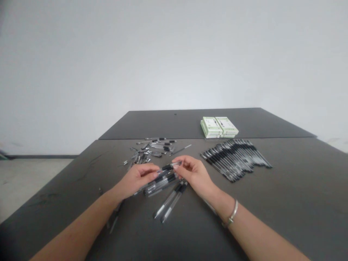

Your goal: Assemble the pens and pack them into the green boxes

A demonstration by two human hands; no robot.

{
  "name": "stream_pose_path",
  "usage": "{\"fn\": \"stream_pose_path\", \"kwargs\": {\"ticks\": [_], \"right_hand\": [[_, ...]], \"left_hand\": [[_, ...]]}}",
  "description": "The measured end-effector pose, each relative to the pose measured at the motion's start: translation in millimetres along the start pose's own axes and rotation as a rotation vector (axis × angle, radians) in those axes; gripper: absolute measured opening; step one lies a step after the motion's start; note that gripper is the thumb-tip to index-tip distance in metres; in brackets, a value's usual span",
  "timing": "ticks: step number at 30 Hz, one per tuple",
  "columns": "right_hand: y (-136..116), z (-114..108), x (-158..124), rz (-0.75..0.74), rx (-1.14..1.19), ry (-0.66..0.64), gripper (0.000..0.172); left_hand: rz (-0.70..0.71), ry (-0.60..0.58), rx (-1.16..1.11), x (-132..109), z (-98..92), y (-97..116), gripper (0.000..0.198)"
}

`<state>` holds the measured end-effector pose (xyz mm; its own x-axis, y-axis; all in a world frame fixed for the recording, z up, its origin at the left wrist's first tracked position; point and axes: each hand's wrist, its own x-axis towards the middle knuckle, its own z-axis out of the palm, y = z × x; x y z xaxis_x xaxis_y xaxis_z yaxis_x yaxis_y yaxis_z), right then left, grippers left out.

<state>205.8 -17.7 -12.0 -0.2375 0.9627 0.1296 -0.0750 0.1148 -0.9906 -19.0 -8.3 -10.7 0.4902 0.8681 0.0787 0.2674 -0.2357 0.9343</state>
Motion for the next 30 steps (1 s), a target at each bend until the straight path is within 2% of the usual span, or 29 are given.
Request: {"fn": "stream_pose_path", "kwargs": {"ticks": [4, 7, 11, 14, 17, 20, 24, 27, 30], "right_hand": [[7, 8, -1, 0.059, 0.103, -0.064, 0.031], [4, 8, 0, 0.067, 0.126, -0.039, 0.030], [-10, -5, 4, 0.049, 0.177, 0.069, 0.030], [-16, -24, 11, 0.033, 0.119, 0.116, 0.032], [-14, -45, 18, 0.008, -0.183, 0.154, 0.032], [-10, -61, 22, -0.001, -0.630, 0.151, 0.034], [-6, -70, 22, -0.023, -1.184, 0.117, 0.028], [-5, -70, 20, 0.022, -1.422, 0.051, 0.024], [-4, -69, 18, 0.086, -1.551, 0.011, 0.021]], "left_hand": [[0.002, -0.073, -0.068, 0, 7.6, 0, 0.035], [-0.004, -0.098, -0.104, -2, 8.0, 3, 0.039], [-0.125, -0.008, -0.116, -3, 4.4, 1, 0.047], [-0.148, 0.077, -0.053, -2, 2.9, -1, 0.038], [-0.136, 0.130, 0.029, -1, 1.8, -1, 0.027], [-0.112, 0.161, 0.077, -1, -0.8, -2, 0.024], [-0.086, 0.216, 0.096, 0, -5.1, -7, 0.024], [-0.089, 0.244, 0.114, 0, -6.2, -9, 0.025], [-0.102, 0.276, 0.160, 1, -6.0, -8, 0.025]]}}
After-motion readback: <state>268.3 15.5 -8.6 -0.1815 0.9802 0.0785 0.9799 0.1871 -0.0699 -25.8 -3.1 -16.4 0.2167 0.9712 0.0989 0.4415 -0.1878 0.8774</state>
